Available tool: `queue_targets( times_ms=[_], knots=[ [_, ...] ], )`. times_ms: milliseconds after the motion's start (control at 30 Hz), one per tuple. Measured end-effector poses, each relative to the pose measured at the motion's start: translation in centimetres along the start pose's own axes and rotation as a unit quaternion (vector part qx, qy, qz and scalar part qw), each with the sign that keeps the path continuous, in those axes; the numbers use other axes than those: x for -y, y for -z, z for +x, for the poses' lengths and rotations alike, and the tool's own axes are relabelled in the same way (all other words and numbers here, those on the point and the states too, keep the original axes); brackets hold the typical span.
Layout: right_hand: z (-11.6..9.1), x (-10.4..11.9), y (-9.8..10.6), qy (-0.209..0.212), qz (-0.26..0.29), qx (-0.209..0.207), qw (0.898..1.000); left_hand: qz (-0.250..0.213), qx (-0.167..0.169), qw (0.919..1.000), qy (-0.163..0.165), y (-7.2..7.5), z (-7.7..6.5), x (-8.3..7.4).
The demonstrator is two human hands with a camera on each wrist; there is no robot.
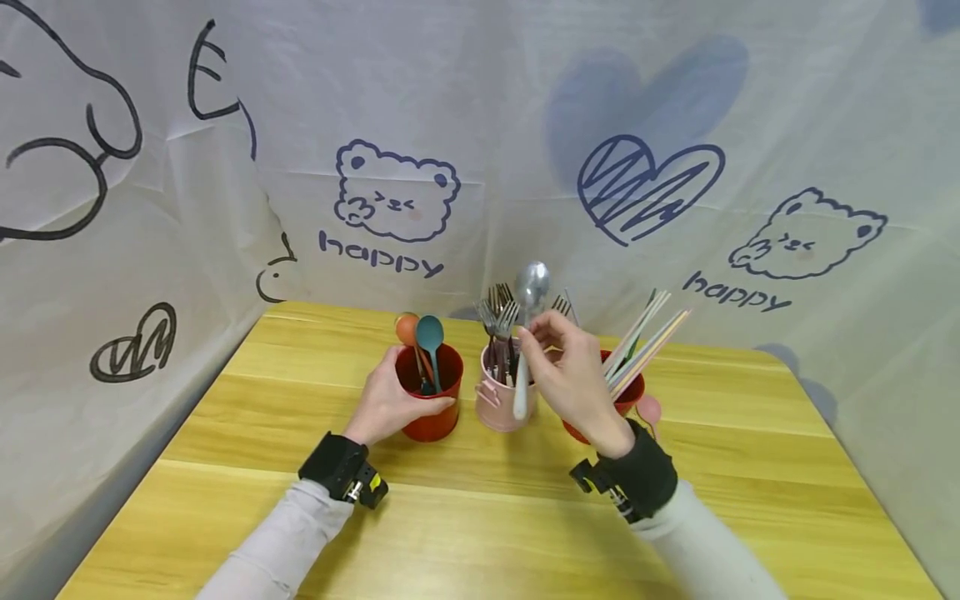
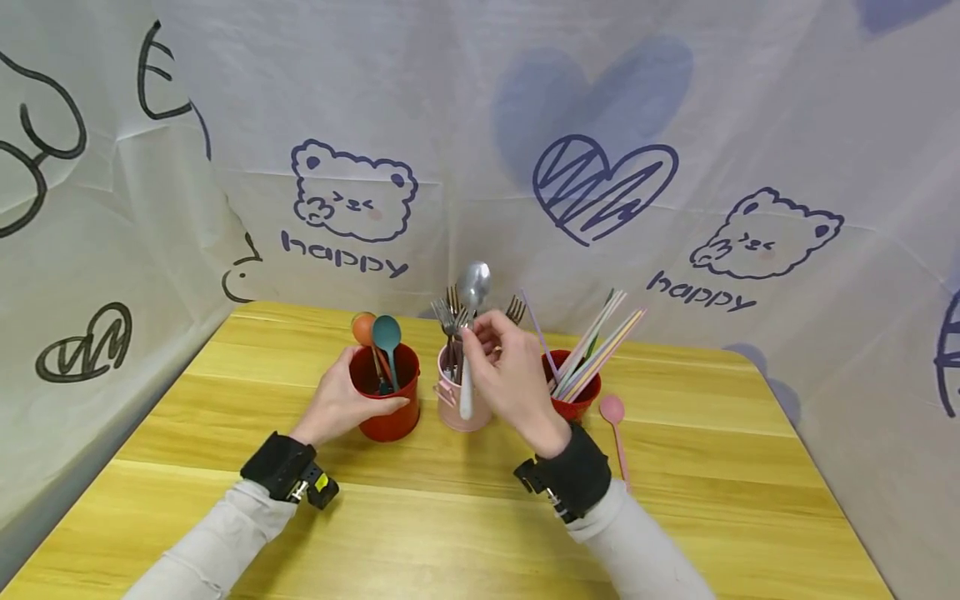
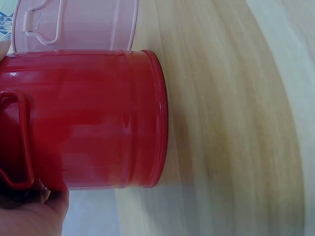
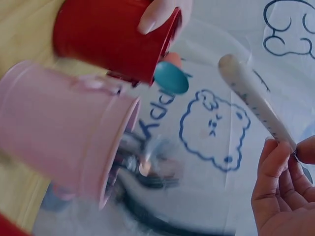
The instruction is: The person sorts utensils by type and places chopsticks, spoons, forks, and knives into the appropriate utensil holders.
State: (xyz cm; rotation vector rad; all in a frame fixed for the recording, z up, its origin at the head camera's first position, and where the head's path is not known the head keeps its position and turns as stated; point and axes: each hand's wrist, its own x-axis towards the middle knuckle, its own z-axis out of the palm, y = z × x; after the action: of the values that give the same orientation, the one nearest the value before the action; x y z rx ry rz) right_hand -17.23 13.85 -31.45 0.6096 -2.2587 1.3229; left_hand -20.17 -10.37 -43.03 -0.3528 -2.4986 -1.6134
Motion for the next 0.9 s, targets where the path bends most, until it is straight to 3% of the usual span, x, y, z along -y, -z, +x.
queue_targets(
  times_ms=[200,300,633,900],
  knots=[
    [1.5,0.4,-3.4,0.07,-0.001,-0.003,0.998,0.007,0.002,1.0,-0.002,0.0,0.0,0.0],
    [2.2,0.6,-5.2,0.084,-0.004,0.001,0.996,0.006,0.002,1.0,0.002,0.0,0.0,0.0],
    [3.4,0.1,-8.7,0.055,-0.008,-0.004,0.998,0.008,0.001,0.9999,0.014,0.0,0.1,-0.1],
    [2.6,-1.7,-10.8,0.023,-0.046,0.039,0.998,0.004,-0.002,0.9999,0.011,0.1,-0.1,-0.7]
  ],
)
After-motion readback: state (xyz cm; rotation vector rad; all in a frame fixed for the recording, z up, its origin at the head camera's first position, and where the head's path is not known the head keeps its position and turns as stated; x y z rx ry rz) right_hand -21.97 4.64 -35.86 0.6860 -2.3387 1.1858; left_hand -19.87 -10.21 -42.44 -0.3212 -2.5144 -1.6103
